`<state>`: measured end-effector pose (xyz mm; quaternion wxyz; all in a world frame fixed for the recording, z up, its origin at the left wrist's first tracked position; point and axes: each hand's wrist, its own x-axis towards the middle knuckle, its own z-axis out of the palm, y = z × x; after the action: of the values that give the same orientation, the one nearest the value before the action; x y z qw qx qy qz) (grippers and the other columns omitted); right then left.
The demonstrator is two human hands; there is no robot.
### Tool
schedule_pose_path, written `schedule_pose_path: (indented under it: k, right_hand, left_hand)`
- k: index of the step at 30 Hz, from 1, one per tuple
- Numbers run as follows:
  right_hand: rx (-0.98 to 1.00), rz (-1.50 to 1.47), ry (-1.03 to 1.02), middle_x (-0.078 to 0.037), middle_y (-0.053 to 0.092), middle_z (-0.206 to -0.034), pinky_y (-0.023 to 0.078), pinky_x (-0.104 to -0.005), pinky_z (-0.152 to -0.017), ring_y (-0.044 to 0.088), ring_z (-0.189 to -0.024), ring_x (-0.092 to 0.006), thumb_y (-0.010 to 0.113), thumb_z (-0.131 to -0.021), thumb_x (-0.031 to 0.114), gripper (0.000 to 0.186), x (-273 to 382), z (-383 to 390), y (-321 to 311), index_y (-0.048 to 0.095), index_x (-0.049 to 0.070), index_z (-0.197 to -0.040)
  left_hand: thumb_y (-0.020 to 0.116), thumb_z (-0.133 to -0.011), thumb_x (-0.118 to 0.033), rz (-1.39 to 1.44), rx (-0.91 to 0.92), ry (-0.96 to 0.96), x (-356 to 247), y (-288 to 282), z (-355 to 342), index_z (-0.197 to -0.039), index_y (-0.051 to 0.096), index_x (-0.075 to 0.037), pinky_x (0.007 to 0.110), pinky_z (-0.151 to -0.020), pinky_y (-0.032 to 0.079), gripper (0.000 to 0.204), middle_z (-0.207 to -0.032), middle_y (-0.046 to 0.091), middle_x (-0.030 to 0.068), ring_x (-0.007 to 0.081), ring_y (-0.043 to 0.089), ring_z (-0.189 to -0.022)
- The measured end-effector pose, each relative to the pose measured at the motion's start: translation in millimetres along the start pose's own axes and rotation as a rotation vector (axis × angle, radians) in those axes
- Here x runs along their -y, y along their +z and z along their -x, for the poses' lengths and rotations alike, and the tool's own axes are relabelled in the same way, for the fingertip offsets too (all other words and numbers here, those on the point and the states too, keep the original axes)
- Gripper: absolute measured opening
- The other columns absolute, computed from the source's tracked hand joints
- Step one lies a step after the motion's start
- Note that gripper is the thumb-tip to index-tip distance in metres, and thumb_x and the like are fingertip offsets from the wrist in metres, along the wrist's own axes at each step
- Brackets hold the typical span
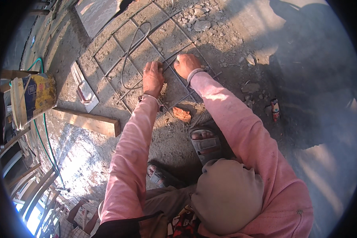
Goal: The person prepares a rebar mesh for a construction task by hand, using a small piece of wire and pliers to secure intersections of the metal grid.
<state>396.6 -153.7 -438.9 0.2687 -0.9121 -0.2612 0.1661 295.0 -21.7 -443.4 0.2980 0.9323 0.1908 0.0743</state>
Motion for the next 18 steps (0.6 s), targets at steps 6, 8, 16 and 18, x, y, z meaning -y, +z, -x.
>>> schedule_pose_path:
  k: [6,8,16,18]
  right_hand:
    - [0.033,0.143,-0.016,-0.018,0.066,-0.086,0.05,-0.0452,-0.075,0.063,-0.084,-0.0368,0.059,-0.078,0.016,0.015,10.7,2.4,0.3,0.065,0.005,-0.087]
    - [0.006,0.191,-0.013,-0.017,0.066,-0.084,0.051,-0.0446,-0.074,0.064,-0.083,-0.0349,0.058,-0.078,0.016,0.014,8.3,1.0,3.9,0.064,0.005,-0.082]
    - [-0.157,0.114,-0.2,-0.016,0.065,-0.084,0.05,-0.0452,-0.07,0.063,-0.08,-0.0353,0.055,-0.081,0.016,0.013,8.7,18.6,4.0,0.062,0.005,-0.08]
    - [-0.124,0.052,-0.121,-0.016,0.065,-0.084,0.05,-0.0455,-0.069,0.063,-0.08,-0.0356,0.055,-0.08,0.015,0.012,14.3,16.7,4.5,0.061,0.004,-0.08]
  left_hand:
    - [0.055,-0.079,-0.001,-0.009,0.008,0.057,6.7,-7.7,0.9,-0.102,0.059,-0.009,0.044,-0.082,0.048,0.025,-0.106,0.052,0.0138,0.0366,0.055,-0.096]
    - [0.055,-0.078,-0.001,-0.044,0.047,0.074,3.9,-8.5,0.1,-0.103,0.06,-0.011,0.044,-0.083,0.048,0.028,-0.108,0.052,0.0127,0.0358,0.056,-0.097]
    - [0.054,-0.078,-0.003,-0.132,0.122,0.131,3.5,-16.1,-0.8,-0.106,0.061,-0.013,0.041,-0.085,0.048,0.031,-0.108,0.052,0.011,0.0332,0.055,-0.1]
    - [0.053,-0.079,-0.003,-0.125,0.129,0.133,6.0,-15.2,-1.0,-0.107,0.061,-0.013,0.041,-0.085,0.048,0.031,-0.108,0.052,0.0112,0.0332,0.055,-0.1]
